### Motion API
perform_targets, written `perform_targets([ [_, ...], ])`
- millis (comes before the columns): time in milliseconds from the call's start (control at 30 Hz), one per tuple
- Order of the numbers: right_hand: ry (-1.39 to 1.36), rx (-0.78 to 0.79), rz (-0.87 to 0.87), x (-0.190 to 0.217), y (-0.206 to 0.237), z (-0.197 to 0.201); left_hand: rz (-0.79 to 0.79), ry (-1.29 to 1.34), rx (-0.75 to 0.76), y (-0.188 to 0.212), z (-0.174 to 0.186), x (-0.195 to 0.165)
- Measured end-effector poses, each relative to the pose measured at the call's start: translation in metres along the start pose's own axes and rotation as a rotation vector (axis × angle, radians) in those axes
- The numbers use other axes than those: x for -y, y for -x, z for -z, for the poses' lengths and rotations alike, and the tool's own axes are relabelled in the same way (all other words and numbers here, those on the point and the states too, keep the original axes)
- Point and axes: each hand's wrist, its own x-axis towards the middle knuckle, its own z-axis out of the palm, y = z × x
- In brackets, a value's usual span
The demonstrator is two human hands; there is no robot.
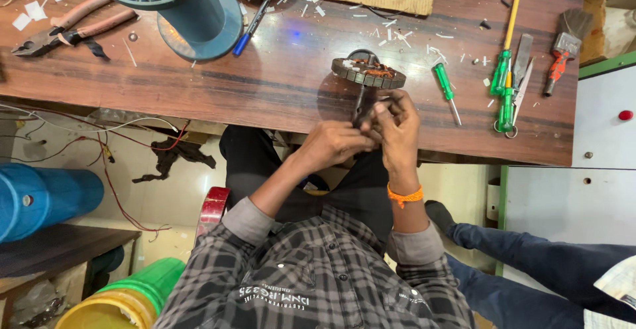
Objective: The person works on an electric motor armature at a workbench, holding the round motor part and fitting components into it by hand, occasionally using a screwdriver to work on the assembly. They reposition the motor part repeatedly while adjusting its parts.
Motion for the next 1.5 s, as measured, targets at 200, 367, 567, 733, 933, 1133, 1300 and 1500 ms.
perform_targets([
  [200, 0.781, -0.23, 0.538, -0.007, 0.0, -0.002, 0.063, 0.004, -0.151, -0.003, 0.003, -0.003],
  [367, 0.942, -0.172, 0.694, -0.005, 0.0, -0.001, 0.073, -0.365, -0.211, -0.03, 0.013, 0.01],
  [567, 0.997, -0.067, 0.674, 0.005, 0.013, 0.004, 0.091, -0.381, -0.327, -0.036, 0.011, 0.012],
  [733, 1.097, 0.001, 0.483, 0.047, 0.024, 0.007, 0.153, -0.383, -0.395, -0.035, 0.004, 0.009],
  [933, 1.172, 0.135, 0.605, 0.093, 0.016, -0.011, 0.182, -0.231, -0.535, -0.038, -0.004, 0.005],
  [1133, 1.144, 0.191, 0.665, 0.09, -0.034, -0.03, 0.73, 0.411, -0.592, -0.04, -0.025, 0.007],
  [1300, 1.115, 0.215, 0.507, 0.078, -0.07, -0.016, 0.642, 0.585, -0.718, -0.044, -0.039, 0.01],
  [1500, 0.851, 0.309, 0.093, 0.065, -0.109, 0.008, 0.807, 0.739, -0.789, -0.057, -0.043, 0.009],
])
